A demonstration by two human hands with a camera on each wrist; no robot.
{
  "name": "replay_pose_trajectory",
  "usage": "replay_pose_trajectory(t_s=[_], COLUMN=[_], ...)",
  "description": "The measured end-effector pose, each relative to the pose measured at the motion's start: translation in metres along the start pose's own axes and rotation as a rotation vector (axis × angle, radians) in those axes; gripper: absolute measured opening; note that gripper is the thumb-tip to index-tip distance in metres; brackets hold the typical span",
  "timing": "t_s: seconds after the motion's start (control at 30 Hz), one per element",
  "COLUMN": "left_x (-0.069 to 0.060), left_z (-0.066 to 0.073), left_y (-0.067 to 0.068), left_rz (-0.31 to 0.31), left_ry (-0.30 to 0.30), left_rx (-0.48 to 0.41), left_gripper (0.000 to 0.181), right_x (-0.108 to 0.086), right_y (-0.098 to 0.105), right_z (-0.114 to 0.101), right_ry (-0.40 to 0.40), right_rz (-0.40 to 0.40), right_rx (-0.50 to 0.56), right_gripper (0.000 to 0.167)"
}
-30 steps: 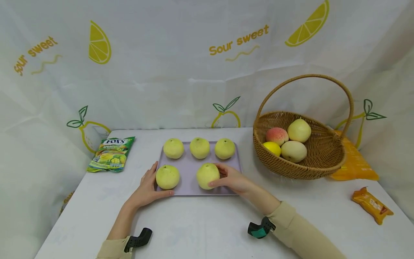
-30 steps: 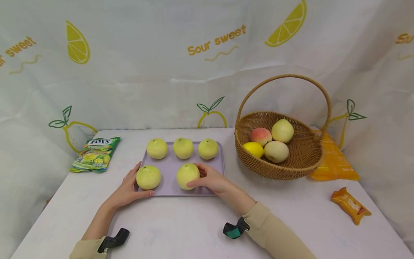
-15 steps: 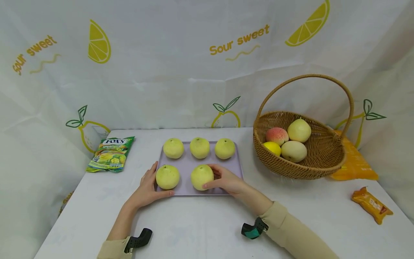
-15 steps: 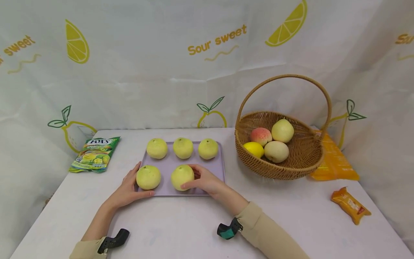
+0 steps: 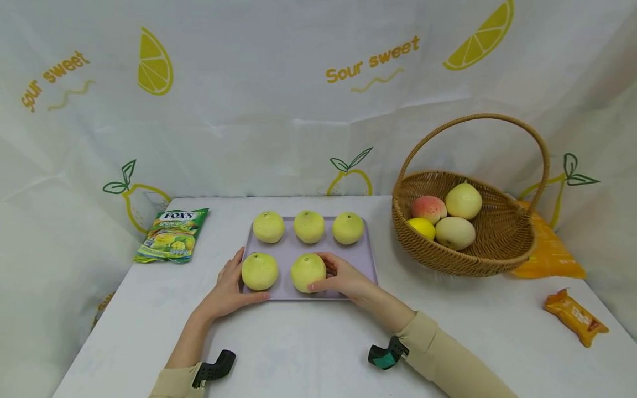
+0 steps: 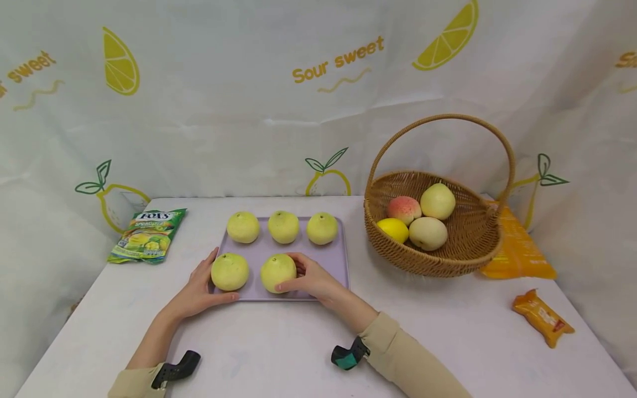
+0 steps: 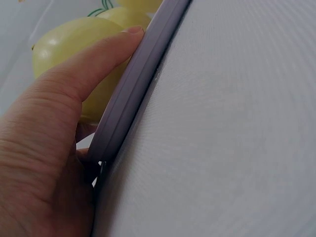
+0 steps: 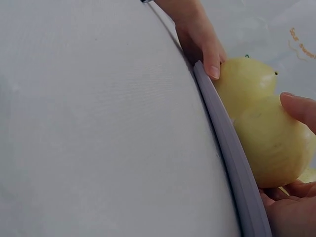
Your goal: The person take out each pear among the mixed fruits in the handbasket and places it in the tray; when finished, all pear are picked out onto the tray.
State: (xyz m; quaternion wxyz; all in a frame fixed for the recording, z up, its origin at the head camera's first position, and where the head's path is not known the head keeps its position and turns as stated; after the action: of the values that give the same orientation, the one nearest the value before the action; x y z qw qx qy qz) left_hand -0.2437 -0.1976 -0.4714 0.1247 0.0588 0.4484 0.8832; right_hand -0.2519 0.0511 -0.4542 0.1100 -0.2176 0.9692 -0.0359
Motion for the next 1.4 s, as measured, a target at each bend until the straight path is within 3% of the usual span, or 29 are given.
replay_pose_trajectory(t_s=[0.93, 1.4], left_x=[0.004, -0.001], left_z=[0.006, -0.001], left_y=[-0.002, 0.001], left_rz=[-0.001, 0.005], left_ry=[-0.032, -0.019], left_rx=[-0.003, 0.012], left_gripper=[0.109, 0.103], right_x=[-0.013, -0.052], right_y=[0.012, 0.050], right_z=[0.000, -0.043], right_ry=[0.018, 0.085], right_rz=[-0.007, -0.044], right_rx=[0.004, -0.070], right_gripper=[0.067, 0.046])
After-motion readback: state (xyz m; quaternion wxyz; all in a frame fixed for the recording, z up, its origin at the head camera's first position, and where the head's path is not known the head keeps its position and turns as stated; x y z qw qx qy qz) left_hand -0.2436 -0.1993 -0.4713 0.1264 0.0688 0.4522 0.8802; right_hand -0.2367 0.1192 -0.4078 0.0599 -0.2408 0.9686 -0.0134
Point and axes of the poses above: each hand's wrist, its own x-axis towards the middle knuckle, its own y-axis out of the back of the hand, z = x × y, the point moved 7 cm from there along x, towards the middle knuckle, and after that the axes turned 10 degrees about x, right-handed, at the moved point
